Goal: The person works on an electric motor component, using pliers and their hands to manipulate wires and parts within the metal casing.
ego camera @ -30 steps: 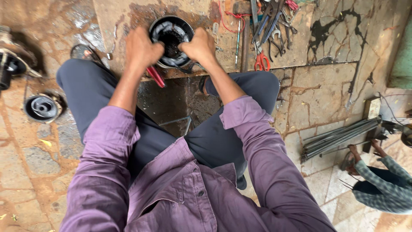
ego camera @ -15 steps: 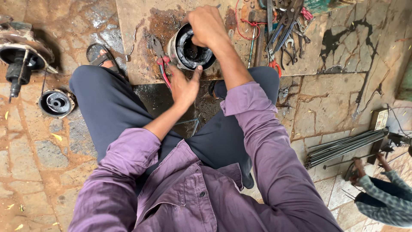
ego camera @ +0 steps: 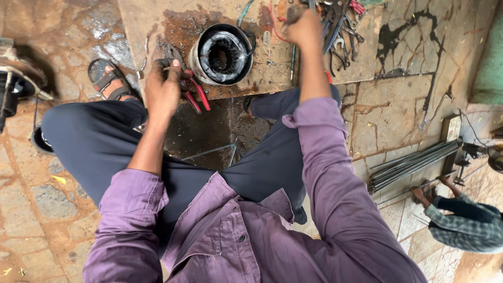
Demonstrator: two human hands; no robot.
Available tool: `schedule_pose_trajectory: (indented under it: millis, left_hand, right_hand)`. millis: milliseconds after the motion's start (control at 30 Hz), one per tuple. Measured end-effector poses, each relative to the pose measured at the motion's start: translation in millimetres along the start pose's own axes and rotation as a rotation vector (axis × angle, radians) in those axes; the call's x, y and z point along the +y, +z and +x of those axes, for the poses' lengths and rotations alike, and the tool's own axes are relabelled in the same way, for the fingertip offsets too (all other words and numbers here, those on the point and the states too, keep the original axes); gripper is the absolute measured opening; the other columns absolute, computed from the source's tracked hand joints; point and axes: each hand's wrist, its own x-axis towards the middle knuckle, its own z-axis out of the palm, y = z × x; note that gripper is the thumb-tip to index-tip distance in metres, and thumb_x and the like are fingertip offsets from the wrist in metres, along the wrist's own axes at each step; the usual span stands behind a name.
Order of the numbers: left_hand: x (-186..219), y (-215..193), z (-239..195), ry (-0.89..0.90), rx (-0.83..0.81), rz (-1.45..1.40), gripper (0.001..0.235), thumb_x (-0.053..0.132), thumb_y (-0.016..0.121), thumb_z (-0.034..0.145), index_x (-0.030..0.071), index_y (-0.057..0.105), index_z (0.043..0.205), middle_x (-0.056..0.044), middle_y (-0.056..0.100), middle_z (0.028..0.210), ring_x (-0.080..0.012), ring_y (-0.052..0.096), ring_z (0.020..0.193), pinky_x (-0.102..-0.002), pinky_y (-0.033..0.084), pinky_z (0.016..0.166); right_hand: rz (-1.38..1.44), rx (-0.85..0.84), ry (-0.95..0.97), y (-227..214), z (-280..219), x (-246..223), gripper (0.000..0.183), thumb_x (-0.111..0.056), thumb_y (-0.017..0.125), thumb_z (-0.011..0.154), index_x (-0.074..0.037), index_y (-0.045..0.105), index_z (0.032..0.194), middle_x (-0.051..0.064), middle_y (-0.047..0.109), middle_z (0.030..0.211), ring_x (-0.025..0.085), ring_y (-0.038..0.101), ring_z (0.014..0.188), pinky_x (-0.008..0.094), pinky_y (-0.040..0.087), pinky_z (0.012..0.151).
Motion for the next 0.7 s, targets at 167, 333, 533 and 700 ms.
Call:
schedule_pose_trajectory:
  millis: [167, 333, 533, 700]
  left_hand:
    - [3.6, 3.8, 10.5, 0.128, 0.041, 0.189, 0.025, 0.024, 0.066, 0.105, 0.002, 0.065, 0.116, -0.009, 0.077, 0.091, -0.0143, 0.07, 0.079, -0.028, 0.053, 0.072]
    - [7.4, 6.4, 16.2, 0.051, 0.009, -0.085, 0.023, 0.022, 0.065, 0.102, 0.002, 0.06, 0.112, -0.005, 0.075, 0.089, -0.0108, 0.074, 0.077, -0.028, 0.056, 0.068]
    - [5.7, 2.0, 23.8, 0.158, 0.087, 0.11, 0.019, 0.018, 0.067, 0.104, 0.001, 0.065, 0.112, -0.007, 0.076, 0.093, -0.0142, 0.072, 0.081, -0.029, 0.055, 0.075]
    - [4.1, -3.8, 28.4, 0.18, 0.118, 0.13, 0.021, 0.019, 0.068, 0.104, 0.0, 0.064, 0.111, -0.006, 0.078, 0.092, -0.0137, 0.075, 0.084, -0.029, 0.056, 0.079]
  right_hand:
    - [-0.165, -0.166, 0.508, 70.3, -24.4, 11.3, 0.027, -0.024, 0.076, 0.081, -0.01, 0.072, 0.104, 0.013, 0.082, 0.096, 0.022, 0.081, 0.084, 0.039, 0.061, 0.075]
    - [-0.176, -0.083, 0.566, 78.7, -53.2, -17.6, 0.048, -0.047, 0.089, 0.073, -0.009, 0.079, 0.1, 0.016, 0.079, 0.1, 0.03, 0.077, 0.093, 0.039, 0.059, 0.083]
    - [0.059, 0.16, 0.445, 104.9, -40.9, 8.4, 0.056, -0.026, 0.094, 0.055, -0.005, 0.075, 0.103, 0.018, 0.077, 0.094, 0.032, 0.074, 0.084, 0.041, 0.057, 0.073]
    - [0.708, 0.154, 0.598, 39.8, -22.7, -21.4, 0.017, 0.002, 0.081, 0.071, 0.008, 0.073, 0.085, 0.011, 0.075, 0.074, 0.014, 0.07, 0.058, 0.028, 0.056, 0.049]
